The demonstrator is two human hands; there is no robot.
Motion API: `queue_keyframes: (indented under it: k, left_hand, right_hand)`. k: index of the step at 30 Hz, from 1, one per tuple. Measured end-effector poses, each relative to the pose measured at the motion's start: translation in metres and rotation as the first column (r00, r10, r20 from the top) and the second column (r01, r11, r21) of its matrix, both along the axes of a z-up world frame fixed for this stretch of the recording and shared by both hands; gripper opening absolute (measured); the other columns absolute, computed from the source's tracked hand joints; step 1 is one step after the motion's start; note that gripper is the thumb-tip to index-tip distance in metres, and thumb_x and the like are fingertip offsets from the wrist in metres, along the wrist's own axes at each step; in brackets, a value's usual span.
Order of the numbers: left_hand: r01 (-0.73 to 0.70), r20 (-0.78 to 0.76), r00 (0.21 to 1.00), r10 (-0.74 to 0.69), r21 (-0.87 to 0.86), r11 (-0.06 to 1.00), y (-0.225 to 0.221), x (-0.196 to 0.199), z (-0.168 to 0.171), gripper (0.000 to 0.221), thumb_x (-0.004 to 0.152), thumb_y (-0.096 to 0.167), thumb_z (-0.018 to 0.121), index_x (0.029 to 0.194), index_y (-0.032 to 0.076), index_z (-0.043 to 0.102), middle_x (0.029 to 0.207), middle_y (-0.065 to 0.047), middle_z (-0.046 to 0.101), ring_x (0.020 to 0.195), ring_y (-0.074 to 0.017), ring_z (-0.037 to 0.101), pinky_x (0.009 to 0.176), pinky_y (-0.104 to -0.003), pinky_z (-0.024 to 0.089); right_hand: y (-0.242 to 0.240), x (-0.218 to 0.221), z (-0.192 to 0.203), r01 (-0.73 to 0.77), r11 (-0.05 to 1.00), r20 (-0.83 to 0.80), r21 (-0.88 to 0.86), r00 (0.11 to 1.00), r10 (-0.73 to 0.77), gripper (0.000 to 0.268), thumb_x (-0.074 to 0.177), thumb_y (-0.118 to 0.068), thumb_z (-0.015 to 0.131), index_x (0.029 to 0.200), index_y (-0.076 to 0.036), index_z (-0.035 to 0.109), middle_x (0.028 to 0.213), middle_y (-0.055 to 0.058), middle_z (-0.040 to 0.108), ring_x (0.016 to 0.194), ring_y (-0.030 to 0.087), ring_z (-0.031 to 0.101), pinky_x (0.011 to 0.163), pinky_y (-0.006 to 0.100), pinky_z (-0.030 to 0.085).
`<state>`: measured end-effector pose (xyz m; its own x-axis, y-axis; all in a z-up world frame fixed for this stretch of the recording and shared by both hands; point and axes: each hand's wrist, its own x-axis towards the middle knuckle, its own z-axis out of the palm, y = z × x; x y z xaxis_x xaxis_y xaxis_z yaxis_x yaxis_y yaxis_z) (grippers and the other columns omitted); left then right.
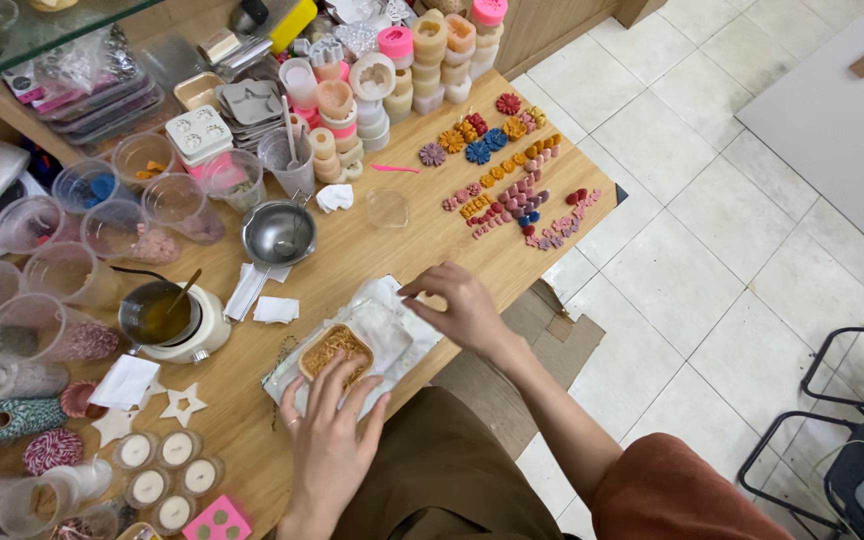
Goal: The person stirs a substance in a small melting pot, places a square wax decoration into a small clear box containing shredded paper, and wraps a red and white string around the box, tying it with a bow.
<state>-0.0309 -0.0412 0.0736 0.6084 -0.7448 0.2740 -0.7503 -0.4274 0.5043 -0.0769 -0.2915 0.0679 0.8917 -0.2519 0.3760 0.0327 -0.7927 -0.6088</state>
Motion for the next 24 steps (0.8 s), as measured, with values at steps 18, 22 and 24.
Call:
queue_keyframes:
  k: [18,22,24]
  left_hand:
    - [0.285,-0.331,0.897,-0.294,-0.077,0.955,-0.063,-0.051,-0.100,0.015,0.082,0.023,0.080,0.095,0.017,0.079,0.122,-0.005,0.068,0.130,-0.0271,0.057,0.107,-0.053,0.028]
    - [0.296,-0.310,0.899,-0.309,-0.089,0.951,-0.055,-0.061,-0.165,0.014,0.080,0.032,0.082,0.090,0.022,0.079,0.113,0.001,0.072,0.122,-0.0251,0.064,0.101,-0.050,0.035]
    - [0.294,-0.247,0.918,-0.310,-0.101,0.950,-0.053,-0.074,-0.203,0.013,0.083,0.038,0.079,0.090,0.027,0.079,0.108,0.006,0.073,0.116,-0.0223,0.066,0.099,-0.049,0.038]
  right_hand:
    - [-0.310,0.021,-0.110,0.692,0.720,-0.223,0.049,0.711,-0.667,0.018,0.088,-0.022,0.078,0.103,-0.012,0.083,0.091,0.006,0.079,0.074,0.018,0.073,0.070,0.033,0.055]
    - [-0.370,0.051,-0.156,0.767,0.641,-0.241,0.039,0.630,-0.738,0.018,0.086,-0.023,0.079,0.101,-0.015,0.084,0.089,0.006,0.079,0.074,0.018,0.072,0.069,0.035,0.055]
    - [-0.385,0.064,-0.174,0.809,0.587,-0.289,0.039,0.571,-0.768,0.017,0.087,-0.025,0.078,0.100,-0.015,0.083,0.088,0.005,0.079,0.073,0.018,0.072,0.069,0.035,0.055]
